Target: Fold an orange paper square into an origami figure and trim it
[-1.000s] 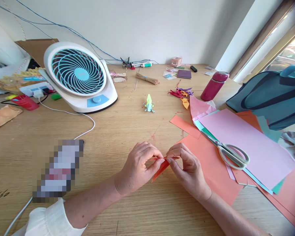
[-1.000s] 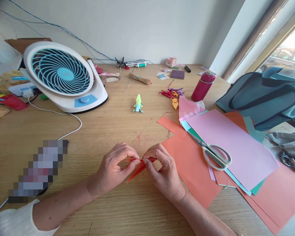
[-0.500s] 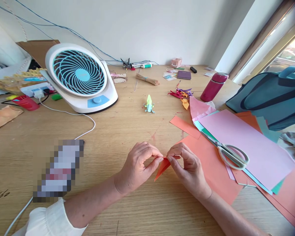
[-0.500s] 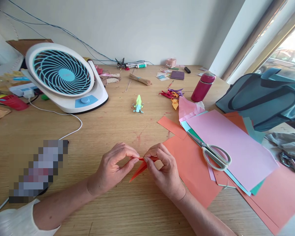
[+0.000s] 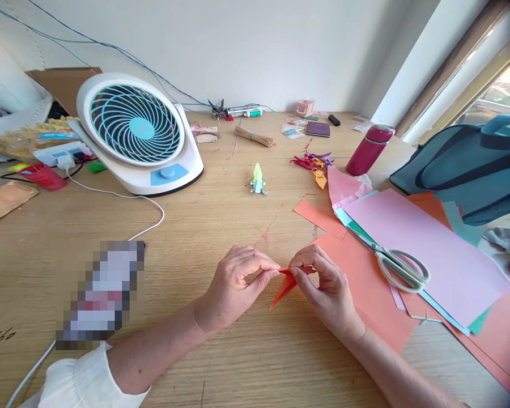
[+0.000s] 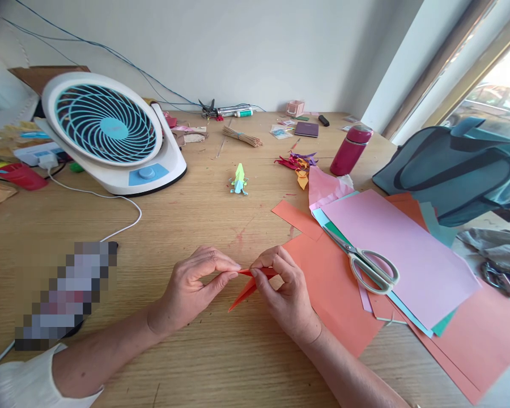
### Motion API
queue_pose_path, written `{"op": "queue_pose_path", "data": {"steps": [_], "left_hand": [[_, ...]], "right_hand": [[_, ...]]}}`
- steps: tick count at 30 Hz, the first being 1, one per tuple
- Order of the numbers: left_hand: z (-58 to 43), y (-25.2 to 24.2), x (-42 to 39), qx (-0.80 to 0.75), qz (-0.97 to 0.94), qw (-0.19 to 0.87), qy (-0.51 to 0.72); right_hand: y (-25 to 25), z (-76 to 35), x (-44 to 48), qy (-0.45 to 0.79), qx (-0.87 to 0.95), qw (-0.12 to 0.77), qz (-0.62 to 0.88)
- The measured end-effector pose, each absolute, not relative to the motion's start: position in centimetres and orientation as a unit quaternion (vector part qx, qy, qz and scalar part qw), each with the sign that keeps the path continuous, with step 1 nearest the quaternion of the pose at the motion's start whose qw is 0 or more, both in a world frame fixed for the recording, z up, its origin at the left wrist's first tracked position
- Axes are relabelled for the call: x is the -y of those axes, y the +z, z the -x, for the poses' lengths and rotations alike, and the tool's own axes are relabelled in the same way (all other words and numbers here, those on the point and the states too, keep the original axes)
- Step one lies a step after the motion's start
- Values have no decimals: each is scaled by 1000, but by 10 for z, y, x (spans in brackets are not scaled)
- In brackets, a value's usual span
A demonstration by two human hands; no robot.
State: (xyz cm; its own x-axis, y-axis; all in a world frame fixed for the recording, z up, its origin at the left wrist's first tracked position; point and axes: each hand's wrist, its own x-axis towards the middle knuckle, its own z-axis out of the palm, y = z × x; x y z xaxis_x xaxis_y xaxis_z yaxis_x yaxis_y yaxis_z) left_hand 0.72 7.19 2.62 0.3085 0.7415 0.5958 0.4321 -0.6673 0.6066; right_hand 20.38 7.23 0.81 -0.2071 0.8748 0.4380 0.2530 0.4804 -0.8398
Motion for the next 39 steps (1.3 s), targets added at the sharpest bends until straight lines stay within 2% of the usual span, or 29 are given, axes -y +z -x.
{"op": "queue_pose_path", "data": {"steps": [7, 20, 39], "left_hand": [[-8, 23, -71, -367, -801, 160, 444], [-8, 25, -75, -420, -752, 226, 455], [-11, 21, -73, -400, -824, 129, 379]], "right_hand": [[8, -200, -70, 314, 726, 477, 384], [8, -208, -77, 304, 712, 483, 410], [4, -203, -74, 312, 747, 456, 371]]}}
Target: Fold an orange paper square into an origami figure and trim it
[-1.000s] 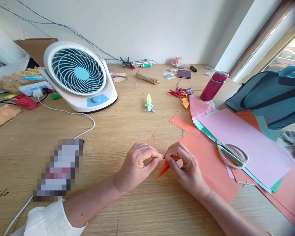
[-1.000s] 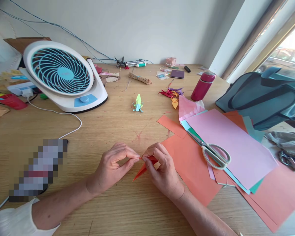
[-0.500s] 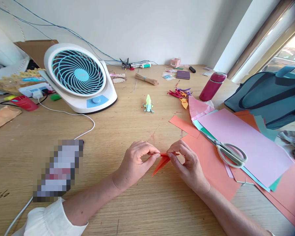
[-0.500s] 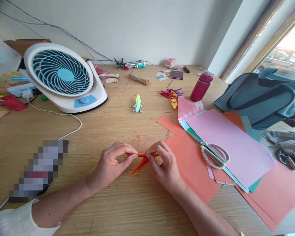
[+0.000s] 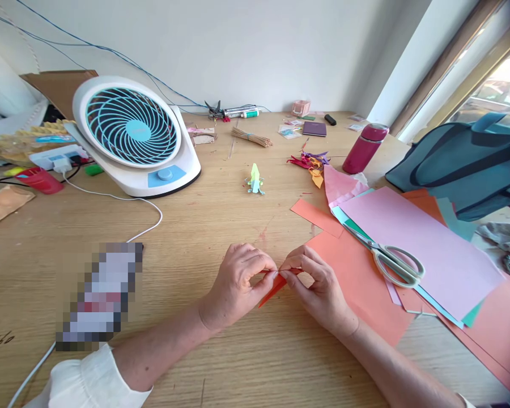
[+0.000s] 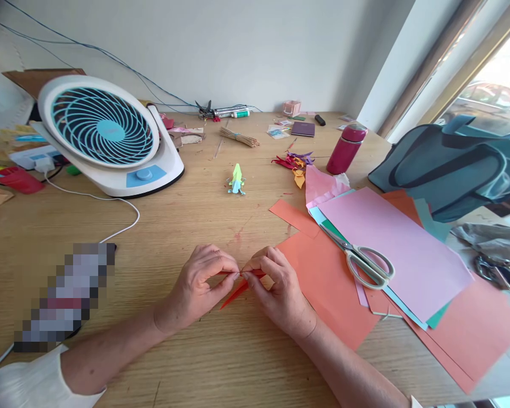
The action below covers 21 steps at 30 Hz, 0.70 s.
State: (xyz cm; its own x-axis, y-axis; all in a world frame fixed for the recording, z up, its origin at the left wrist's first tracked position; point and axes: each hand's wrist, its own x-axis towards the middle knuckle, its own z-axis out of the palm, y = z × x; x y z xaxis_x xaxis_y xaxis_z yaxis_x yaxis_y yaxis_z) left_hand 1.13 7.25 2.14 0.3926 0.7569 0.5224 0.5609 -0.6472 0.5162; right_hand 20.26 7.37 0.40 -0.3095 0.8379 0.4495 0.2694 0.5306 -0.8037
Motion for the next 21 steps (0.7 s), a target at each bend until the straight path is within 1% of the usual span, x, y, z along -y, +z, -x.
{"op": "queue_pose_path", "data": {"steps": [5, 8, 13, 15, 19, 21], "left_hand": [[-9, 18, -75, -405, -810, 135, 401], [-5, 16, -78, -407, -805, 147, 406], [-1, 13, -83, -407, -796, 135, 427], [-1, 11, -84, -408, -787, 153, 437], [1, 9, -86, -415, -768, 225, 433], [3, 8, -88, -415, -768, 238, 426]], "right_hand": [[6, -206, -77, 309, 723, 486, 382], [5, -208, -79, 306, 716, 494, 387], [2, -209, -81, 316, 700, 497, 403], [1, -209, -82, 323, 693, 498, 409], [1, -211, -83, 317, 691, 503, 412], [1, -212, -83, 308, 691, 506, 414]]}}
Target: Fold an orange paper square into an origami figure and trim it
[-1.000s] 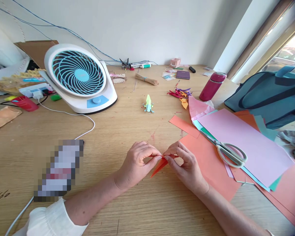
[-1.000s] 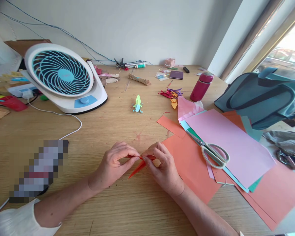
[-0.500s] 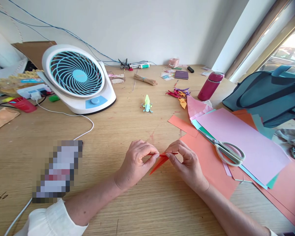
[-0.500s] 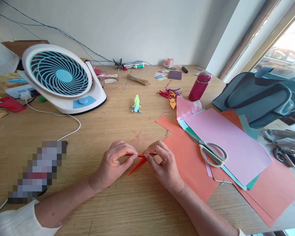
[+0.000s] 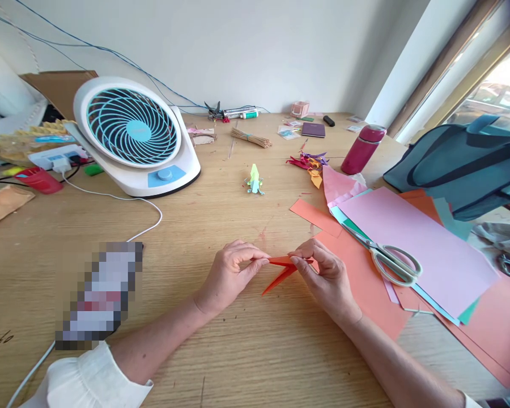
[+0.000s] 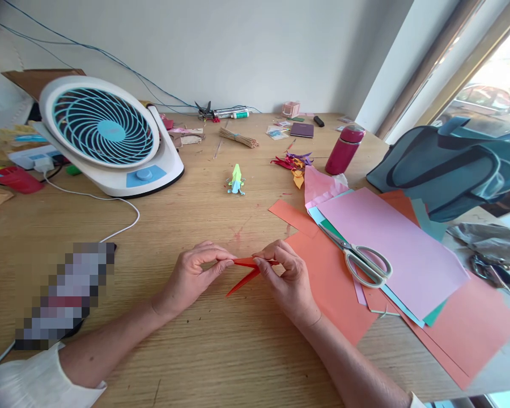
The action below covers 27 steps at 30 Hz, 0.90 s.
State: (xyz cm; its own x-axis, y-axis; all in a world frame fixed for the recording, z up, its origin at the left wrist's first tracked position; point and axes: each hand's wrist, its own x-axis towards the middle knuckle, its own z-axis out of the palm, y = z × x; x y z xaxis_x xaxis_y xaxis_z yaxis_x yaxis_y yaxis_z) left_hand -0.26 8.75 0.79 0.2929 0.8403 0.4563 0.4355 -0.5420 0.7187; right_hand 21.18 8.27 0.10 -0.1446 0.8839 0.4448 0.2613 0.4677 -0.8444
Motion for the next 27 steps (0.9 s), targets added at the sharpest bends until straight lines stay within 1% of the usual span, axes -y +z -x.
{"op": "queue_pose_path", "data": {"steps": [4, 10, 12, 14, 17, 20, 22, 27], "left_hand": [[6, 7, -89, -406, -782, 233, 411], [4, 6, -89, -453, -737, 300, 403], [4, 6, -90, -479, -691, 343, 418], [3, 5, -91, -500, -637, 409, 422], [1, 4, -91, -506, -570, 489, 423], [-3, 4, -87, -496, -538, 532, 427], [-7, 6, -83, -491, -526, 554, 418], [-12, 12, -77, -478, -498, 607, 393]], "right_hand": [[1, -212, -84, 297, 683, 515, 424], [-2, -216, -86, 332, 652, 516, 445], [-1, -218, -87, 351, 615, 534, 463], [1, -218, -87, 374, 582, 551, 468], [5, -215, -87, 440, 583, 528, 433], [7, -209, -86, 508, 595, 479, 397], [6, -206, -86, 514, 595, 465, 408], [5, -205, -87, 511, 583, 477, 413]]}}
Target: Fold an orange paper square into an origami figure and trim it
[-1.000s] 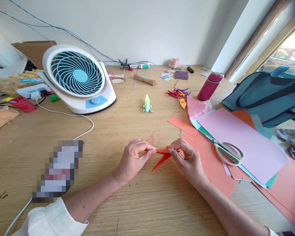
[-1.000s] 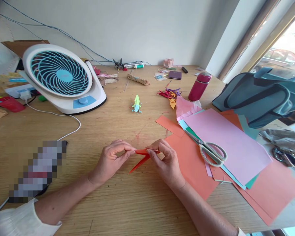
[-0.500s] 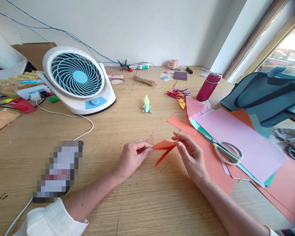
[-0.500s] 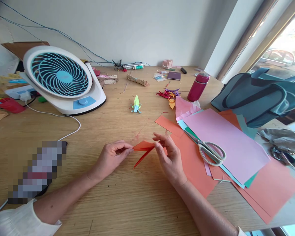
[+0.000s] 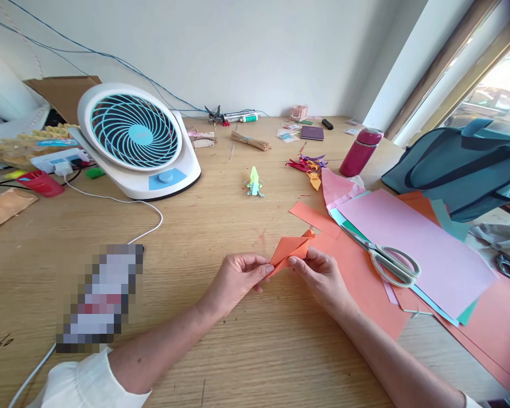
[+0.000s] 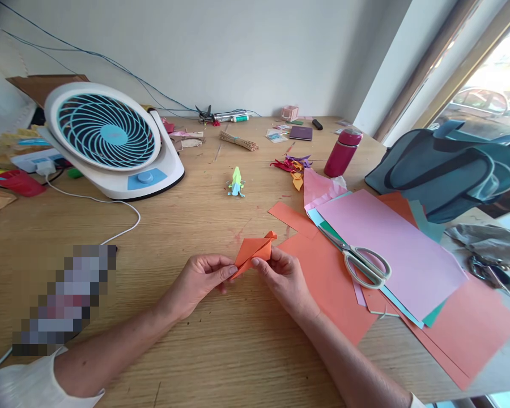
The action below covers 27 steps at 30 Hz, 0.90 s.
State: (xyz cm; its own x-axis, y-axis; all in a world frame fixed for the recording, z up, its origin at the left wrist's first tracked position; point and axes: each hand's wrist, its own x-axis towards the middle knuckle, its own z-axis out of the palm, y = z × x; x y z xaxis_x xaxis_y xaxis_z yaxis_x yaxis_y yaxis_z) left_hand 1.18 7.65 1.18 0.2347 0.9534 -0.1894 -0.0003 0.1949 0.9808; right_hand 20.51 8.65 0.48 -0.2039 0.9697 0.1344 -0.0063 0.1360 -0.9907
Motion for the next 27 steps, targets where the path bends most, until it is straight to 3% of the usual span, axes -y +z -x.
{"op": "queue_pose_path", "data": {"steps": [6, 18, 27], "left_hand": [[-12, 14, -76, -471, -488, 634, 371], [-15, 10, -71, -504, -574, 544, 348], [-20, 6, -71, -485, -577, 550, 360]], "right_hand": [[-4, -206, -88, 524, 575, 484, 402], [5, -210, -85, 497, 599, 460, 427], [3, -209, -85, 537, 599, 438, 401]]}}
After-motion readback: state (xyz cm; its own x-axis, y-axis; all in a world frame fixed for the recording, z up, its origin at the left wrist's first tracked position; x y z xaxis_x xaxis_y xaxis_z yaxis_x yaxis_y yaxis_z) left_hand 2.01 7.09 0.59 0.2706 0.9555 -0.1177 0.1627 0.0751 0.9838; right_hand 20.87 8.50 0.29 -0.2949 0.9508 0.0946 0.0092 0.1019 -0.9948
